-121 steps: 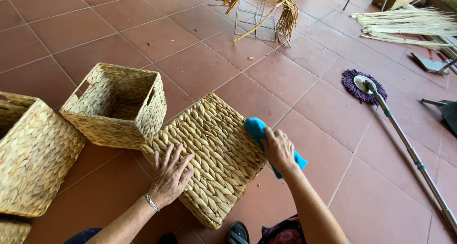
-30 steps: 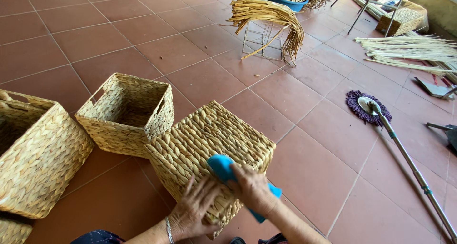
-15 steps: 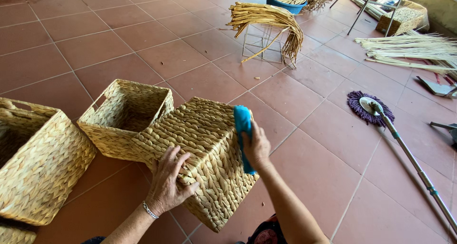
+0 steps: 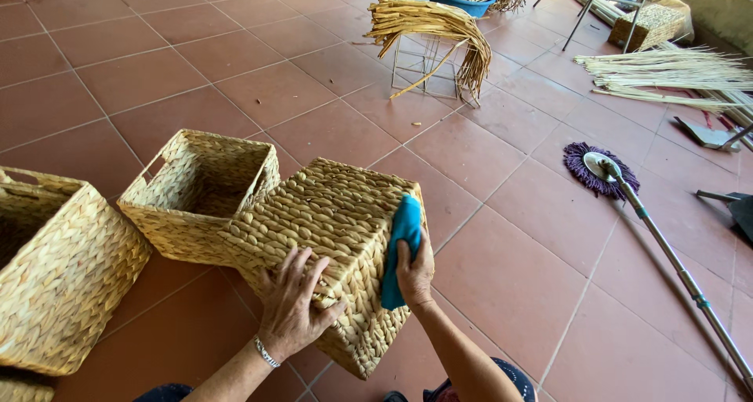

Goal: The person wipes the exterior and interior surfaces of several woven baskets using a blue cloth. They rotate each basket to clean all sides and then place it back in a row with the others.

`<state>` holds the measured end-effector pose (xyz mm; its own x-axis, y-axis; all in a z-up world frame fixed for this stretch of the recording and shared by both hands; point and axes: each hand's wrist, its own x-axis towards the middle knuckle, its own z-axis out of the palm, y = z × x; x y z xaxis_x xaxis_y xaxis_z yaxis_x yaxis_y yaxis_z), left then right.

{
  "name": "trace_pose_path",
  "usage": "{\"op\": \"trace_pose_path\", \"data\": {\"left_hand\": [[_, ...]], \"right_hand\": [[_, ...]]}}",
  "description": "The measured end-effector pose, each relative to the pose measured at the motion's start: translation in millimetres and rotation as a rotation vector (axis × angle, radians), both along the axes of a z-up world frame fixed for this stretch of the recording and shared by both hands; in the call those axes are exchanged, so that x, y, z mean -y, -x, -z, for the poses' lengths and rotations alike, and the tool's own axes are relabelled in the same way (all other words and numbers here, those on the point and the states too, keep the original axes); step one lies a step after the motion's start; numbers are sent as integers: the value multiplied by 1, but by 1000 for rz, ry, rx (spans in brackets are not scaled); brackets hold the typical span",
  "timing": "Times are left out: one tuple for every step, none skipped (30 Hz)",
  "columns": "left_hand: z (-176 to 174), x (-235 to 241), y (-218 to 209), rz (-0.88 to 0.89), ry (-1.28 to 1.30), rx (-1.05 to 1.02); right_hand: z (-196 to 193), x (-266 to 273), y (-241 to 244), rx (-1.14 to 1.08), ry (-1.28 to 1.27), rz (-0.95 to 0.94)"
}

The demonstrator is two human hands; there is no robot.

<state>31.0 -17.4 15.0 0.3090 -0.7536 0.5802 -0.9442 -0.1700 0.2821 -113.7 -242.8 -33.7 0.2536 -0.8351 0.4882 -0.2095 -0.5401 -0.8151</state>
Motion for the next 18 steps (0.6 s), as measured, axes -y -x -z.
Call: {"op": "trace_pose_path", "data": {"left_hand": [[0, 3, 3, 4, 12, 6], [0, 5, 6, 7, 25, 12], [0, 7, 7, 4, 10, 21], [0, 8, 9, 0, -5, 30], [-2, 12, 9, -2, -16, 40], [-4, 16, 8, -10, -22, 45], [-5, 19, 9, -16, -33, 51], [-5, 22, 9, -23, -43, 56], [-5, 26, 7, -38, -37, 57], [-5, 30, 3, -53, -31, 58], [-5, 34, -2, -68, -26, 62], [-4, 36, -5, -85, -40, 22], [-4, 39, -10, -100, -54, -13], [-4, 40, -13, -115, -68, -48], [-5, 42, -15, -113, -54, -57], [-6, 42, -17, -110, -41, -67], [-7, 41, -16, -108, -30, -79], [-8, 41, -17, -107, -22, -83]], "right_hand": [[14, 4, 3, 32, -124, 30], [27, 8, 6, 64, -248, 61], [41, 14, 9, 100, -371, 94], [54, 19, 12, 115, -385, 92], [65, 26, 14, 132, -395, 91], [76, 33, 17, 149, -405, 90], [87, 38, 21, 113, -430, 117], [98, 43, 25, 77, -455, 144], [109, 44, 30, 38, -483, 169], [120, 44, 35, 24, -572, 179], [131, 42, 38, 11, -661, 189], [140, 40, 42, -2, -750, 197], [148, 39, 45, 100, -819, 192], [154, 37, 49, 202, -886, 186], [158, 38, 52, 306, -949, 176], [160, 40, 57, 396, -1017, 129], [163, 40, 63, 483, -1085, 82], [165, 42, 67, 570, -1152, 33]]}}
